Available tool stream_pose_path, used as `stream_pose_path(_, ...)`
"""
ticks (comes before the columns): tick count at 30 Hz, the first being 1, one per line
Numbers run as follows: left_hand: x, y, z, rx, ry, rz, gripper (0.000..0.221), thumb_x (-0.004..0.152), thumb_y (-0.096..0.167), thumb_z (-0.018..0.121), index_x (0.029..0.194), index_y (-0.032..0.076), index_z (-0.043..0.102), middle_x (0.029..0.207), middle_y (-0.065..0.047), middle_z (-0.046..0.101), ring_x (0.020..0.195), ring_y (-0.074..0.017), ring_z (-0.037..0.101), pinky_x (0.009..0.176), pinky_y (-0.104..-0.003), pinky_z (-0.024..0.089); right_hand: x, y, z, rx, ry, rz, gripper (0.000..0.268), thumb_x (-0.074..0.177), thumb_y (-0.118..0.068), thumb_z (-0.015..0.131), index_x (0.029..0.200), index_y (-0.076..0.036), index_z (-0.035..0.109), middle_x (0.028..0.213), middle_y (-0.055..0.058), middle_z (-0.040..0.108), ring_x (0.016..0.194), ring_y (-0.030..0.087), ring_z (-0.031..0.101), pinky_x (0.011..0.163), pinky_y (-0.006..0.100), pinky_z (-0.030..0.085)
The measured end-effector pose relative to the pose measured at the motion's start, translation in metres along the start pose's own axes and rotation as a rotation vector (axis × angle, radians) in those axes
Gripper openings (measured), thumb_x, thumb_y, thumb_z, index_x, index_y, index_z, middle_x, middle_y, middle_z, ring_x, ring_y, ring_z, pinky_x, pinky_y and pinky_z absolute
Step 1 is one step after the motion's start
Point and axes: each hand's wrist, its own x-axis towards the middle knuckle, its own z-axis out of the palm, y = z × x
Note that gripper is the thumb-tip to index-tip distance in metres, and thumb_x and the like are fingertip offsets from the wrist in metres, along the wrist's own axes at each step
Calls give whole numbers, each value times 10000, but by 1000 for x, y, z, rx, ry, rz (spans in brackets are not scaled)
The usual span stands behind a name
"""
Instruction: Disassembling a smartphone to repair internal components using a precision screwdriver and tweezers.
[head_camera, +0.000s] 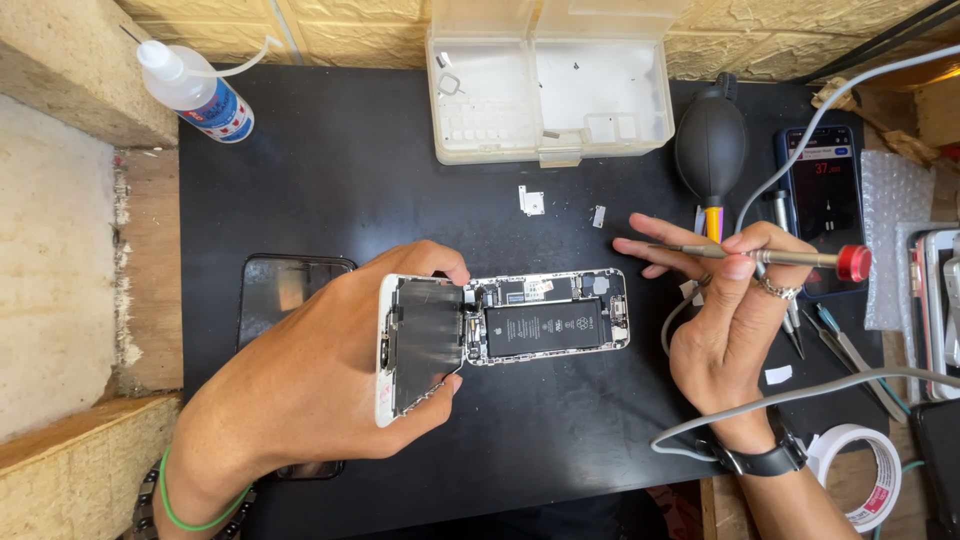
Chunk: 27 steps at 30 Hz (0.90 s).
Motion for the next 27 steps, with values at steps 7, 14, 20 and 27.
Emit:
stream_pose_path(7, -1, -11, 3, -8, 56, 202, 438, 776, 246, 761, 1149, 212, 534, 991, 76, 665, 682, -156, 647, 635, -337, 536, 0, 3, -1, 15, 84, -15, 185, 1184, -300, 210, 1064, -162, 184, 1151, 390, 665, 882, 476, 756, 671, 324, 481)
stream_pose_path(14, -14, -12, -8, -31, 174, 447, 546, 802, 216, 821, 1256, 113, 534, 1208, 2, 593, 1033, -159, 671, 941, -320, 483, -3, 5, -3, 47, 118, -29, 196, 1185, -319, 211, 1063, -171, 176, 1120, 412, 660, 859, 483, 740, 672, 331, 461)
stream_pose_path(20, -24, -13, -18, 40, 232, 209, 665, 671, 289, 921, 1211, 213, 539, 1187, 62, 653, 1014, -132, 629, 907, -327, 399, -4, 3, -2, 49, 113, -49, 185, 1191, -308, 193, 1074, -165, 173, 1117, 428, 652, 862, 482, 733, 669, 326, 449)
stream_pose_path(27, -32, -11, -21, 69, 294, 221, 688, 604, 212, 966, 1166, 176, 572, 1164, 43, 720, 1066, -147, 690, 906, -296, 448, -5, 0, -4, 38, 102, -53, 175, 1197, -290, 207, 1095, -150, 184, 1115, 420, 654, 861, 473, 734, 675, 331, 464)
